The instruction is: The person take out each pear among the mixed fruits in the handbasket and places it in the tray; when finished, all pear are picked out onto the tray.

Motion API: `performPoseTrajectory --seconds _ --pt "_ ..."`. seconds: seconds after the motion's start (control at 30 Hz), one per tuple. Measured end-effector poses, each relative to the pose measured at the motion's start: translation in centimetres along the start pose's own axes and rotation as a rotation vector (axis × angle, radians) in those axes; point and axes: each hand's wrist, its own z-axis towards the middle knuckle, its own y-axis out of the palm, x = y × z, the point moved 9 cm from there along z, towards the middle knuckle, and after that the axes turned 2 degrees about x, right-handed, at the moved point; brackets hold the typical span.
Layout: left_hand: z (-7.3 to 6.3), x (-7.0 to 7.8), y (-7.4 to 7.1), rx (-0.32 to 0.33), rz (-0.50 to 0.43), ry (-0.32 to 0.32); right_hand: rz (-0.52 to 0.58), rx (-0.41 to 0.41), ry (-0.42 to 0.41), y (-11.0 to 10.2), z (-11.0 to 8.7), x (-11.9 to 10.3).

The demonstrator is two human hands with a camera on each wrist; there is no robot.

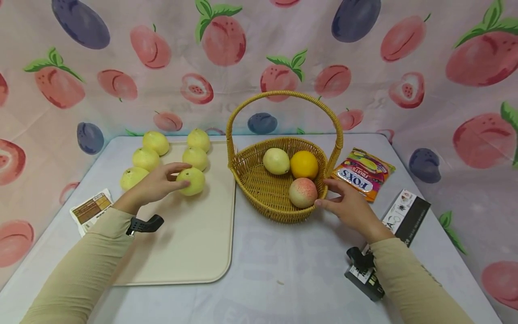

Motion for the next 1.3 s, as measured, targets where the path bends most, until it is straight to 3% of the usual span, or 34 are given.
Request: performPoseTrajectory --seconds 0.8,1.17,1.3 --pt "0.9 -2.9 -0.2 0.007 -0.014 -0.067 -0.004 -0.004 -0.011 -0.1 0.1 -0.2" --pt "1.0 -2.8 -0.1 0.001 0.038 -0.083 -0.003 -0.005 -0.008 0.0 0.1 -0.1" --pt "0.8 -2.1 -0.6 0.06 0.044 -0.071 -0.003 -0.012 0.004 0.0 0.1 0.0"
